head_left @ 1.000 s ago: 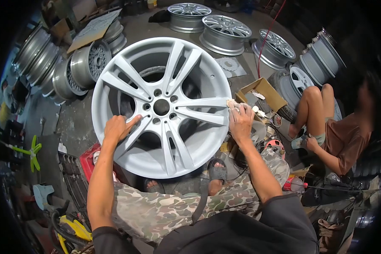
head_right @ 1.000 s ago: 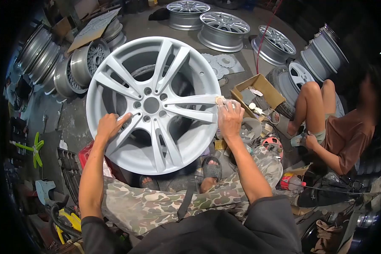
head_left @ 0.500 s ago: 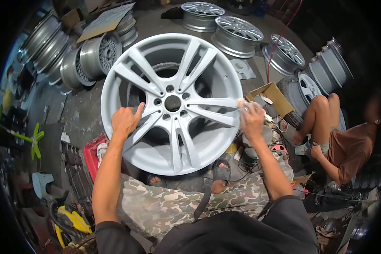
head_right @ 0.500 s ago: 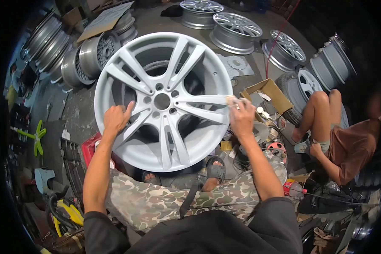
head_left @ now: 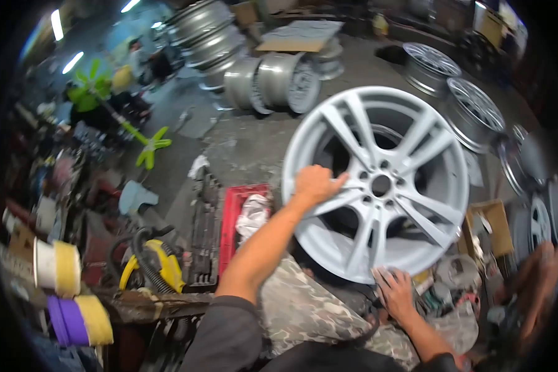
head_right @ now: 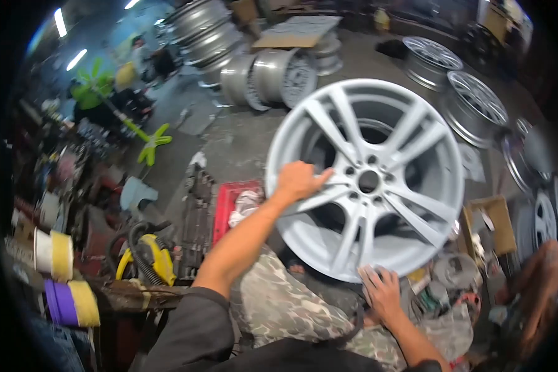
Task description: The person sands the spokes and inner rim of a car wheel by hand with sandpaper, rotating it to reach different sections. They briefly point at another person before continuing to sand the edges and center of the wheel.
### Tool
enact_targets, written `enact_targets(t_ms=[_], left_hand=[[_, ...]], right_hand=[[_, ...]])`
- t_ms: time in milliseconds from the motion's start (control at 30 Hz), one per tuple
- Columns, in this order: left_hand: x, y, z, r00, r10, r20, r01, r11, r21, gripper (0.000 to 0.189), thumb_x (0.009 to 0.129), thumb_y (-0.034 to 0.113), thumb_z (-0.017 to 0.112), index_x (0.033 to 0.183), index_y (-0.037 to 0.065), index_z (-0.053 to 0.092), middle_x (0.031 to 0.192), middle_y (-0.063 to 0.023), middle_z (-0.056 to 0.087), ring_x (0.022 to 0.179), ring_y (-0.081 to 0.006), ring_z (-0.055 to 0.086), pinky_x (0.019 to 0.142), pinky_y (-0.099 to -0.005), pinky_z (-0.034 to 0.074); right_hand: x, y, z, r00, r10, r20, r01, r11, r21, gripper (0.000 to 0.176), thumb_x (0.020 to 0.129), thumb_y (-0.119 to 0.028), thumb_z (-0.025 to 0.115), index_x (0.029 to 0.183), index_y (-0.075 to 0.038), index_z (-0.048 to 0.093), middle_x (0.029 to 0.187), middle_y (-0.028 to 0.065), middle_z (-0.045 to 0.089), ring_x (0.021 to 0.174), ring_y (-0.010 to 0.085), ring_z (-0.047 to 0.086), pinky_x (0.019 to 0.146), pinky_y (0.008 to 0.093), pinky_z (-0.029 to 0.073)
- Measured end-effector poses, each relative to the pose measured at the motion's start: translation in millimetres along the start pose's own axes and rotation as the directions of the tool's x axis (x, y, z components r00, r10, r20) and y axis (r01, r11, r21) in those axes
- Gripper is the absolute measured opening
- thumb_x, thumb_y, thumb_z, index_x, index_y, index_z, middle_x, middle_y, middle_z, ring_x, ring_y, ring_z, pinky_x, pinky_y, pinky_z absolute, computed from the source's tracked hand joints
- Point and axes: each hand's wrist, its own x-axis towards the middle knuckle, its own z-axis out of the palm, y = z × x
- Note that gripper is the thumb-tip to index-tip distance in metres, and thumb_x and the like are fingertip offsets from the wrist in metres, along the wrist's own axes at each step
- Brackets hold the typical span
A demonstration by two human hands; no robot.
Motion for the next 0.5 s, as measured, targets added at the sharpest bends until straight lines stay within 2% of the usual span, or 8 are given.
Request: enact_targets(t_ms=[67,133,233,333,467,500], left_hand=[[1.2,-1.6,2.2,1.000,0.010,-0.013,-0.010,0.999,-0.031,0.088,0.095,0.077,0.048,0.075,-0.003,0.078,0.072,-0.0262,0.071,0.072,-0.0423,0.072,0.068,-0.0502,0.057],[-0.8,-4.7,6.0,0.997,0.029,-0.074,-0.034,0.998,-0.061,0.086,0.095,0.075,0.050,0.073,-0.003,0.077,0.071,-0.0258,0.071,0.070,-0.0421,0.072,0.067,-0.0500,0.057],[0.4,-1.7,7.0,1.000,-0.004,-0.030,0.002,0.997,-0.079,0.084,0.095,0.073,0.050,0.072,-0.003,0.077,0.071,-0.0257,0.071,0.070,-0.0419,0.072,0.067,-0.0498,0.058],[-1.2,-1.8,4.3,0.999,0.004,-0.050,-0.008,0.998,-0.070,0.081,0.095,0.069,0.052,0.071,-0.003,0.077,0.068,-0.0258,0.070,0.070,-0.0414,0.072,0.071,-0.0499,0.058],[2.7,-2.5,7.1,0.998,0.003,-0.059,-0.010,0.994,-0.111,0.079,0.094,0.068,0.053,0.071,-0.004,0.077,0.068,-0.0259,0.070,0.070,-0.0422,0.072,0.072,-0.0499,0.058],[2.8,-1.2,6.7,0.997,0.006,-0.074,-0.013,0.995,-0.099,0.077,0.094,0.067,0.054,0.072,-0.003,0.077,0.069,-0.0259,0.070,0.071,-0.0422,0.072,0.073,-0.0501,0.058]], right_hand=[[11.1,7.6,1.7,0.998,-0.055,-0.015,0.056,0.998,0.027,0.053,0.082,-0.012,0.073,0.134,-0.008,0.070,0.134,0.0083,0.064,0.117,0.0334,0.057,0.096,0.0510,0.045],[31.5,14.2,5.9,0.989,-0.041,-0.144,0.034,0.998,-0.052,0.046,0.084,-0.009,0.071,0.130,-0.006,0.071,0.131,0.0100,0.065,0.117,0.0344,0.058,0.097,0.0509,0.044],[91.3,27.9,6.8,0.962,0.123,-0.244,-0.120,0.992,0.024,0.043,0.086,-0.006,0.068,0.128,-0.003,0.070,0.123,0.0135,0.065,0.118,0.0373,0.057,0.098,0.0503,0.043],[80.6,36.9,9.5,0.981,0.008,-0.195,-0.012,1.000,-0.019,0.043,0.087,-0.009,0.067,0.130,-0.004,0.070,0.123,0.0131,0.064,0.117,0.0342,0.057,0.097,0.0491,0.044],[-5.7,17.8,4.9,0.964,-0.259,0.061,0.258,0.966,0.021,0.045,0.086,-0.016,0.068,0.131,-0.009,0.073,0.127,0.0059,0.066,0.120,0.0293,0.059,0.096,0.0489,0.046],[-8.5,18.7,-1.7,0.963,-0.261,0.067,0.262,0.965,-0.001,0.046,0.084,-0.018,0.070,0.129,-0.011,0.074,0.127,0.0030,0.066,0.120,0.0288,0.059,0.097,0.0495,0.045]])
